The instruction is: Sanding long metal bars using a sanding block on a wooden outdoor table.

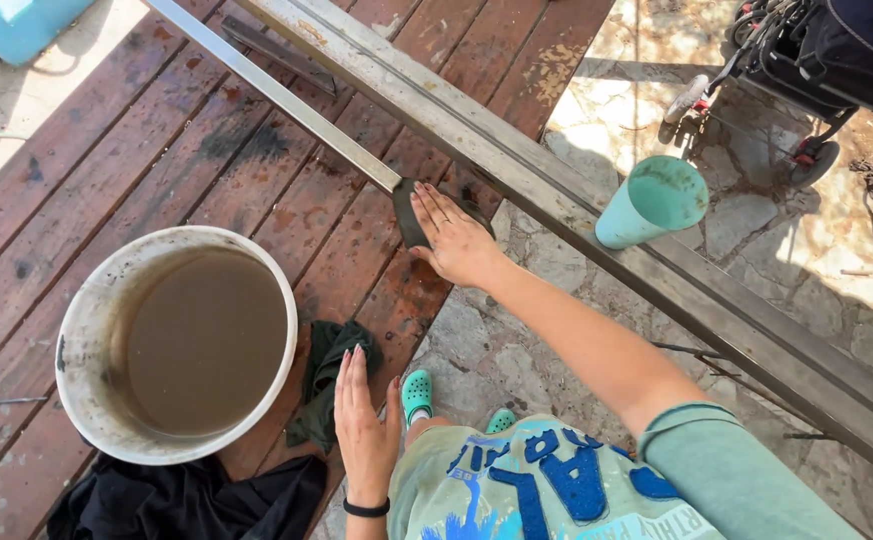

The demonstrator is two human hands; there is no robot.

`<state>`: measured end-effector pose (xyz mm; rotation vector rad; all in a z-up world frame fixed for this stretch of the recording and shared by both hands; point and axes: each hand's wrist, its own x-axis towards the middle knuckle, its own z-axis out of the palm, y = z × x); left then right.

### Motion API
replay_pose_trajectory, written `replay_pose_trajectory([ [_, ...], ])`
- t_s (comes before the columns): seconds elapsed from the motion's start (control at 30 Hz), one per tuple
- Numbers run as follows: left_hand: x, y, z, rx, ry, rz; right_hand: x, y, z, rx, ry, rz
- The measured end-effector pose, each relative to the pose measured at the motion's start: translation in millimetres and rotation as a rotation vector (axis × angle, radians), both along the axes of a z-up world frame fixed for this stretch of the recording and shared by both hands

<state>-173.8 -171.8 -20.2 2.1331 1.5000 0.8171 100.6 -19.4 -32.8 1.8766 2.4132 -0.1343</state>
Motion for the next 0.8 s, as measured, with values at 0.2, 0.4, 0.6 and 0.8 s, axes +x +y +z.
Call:
replay_pose_trajectory([
  [0.2,30,70,45,0.128,-0.083,-0.233,-8,-44,-4,0.135,0.02,-0.144],
  [0.4,50,111,60,0.2,-0.167,-0.377,31,-257,8,0.188,0.042,-0.458],
  [0.6,56,111,57,0.136,-0.193,-0.466,12,-231,6,0.22,-0.092,-0.581],
  [0.8,74,108,60,0.069,-0.288,-0.532,-43,-44,-6,0.307,0.071,-0.375],
])
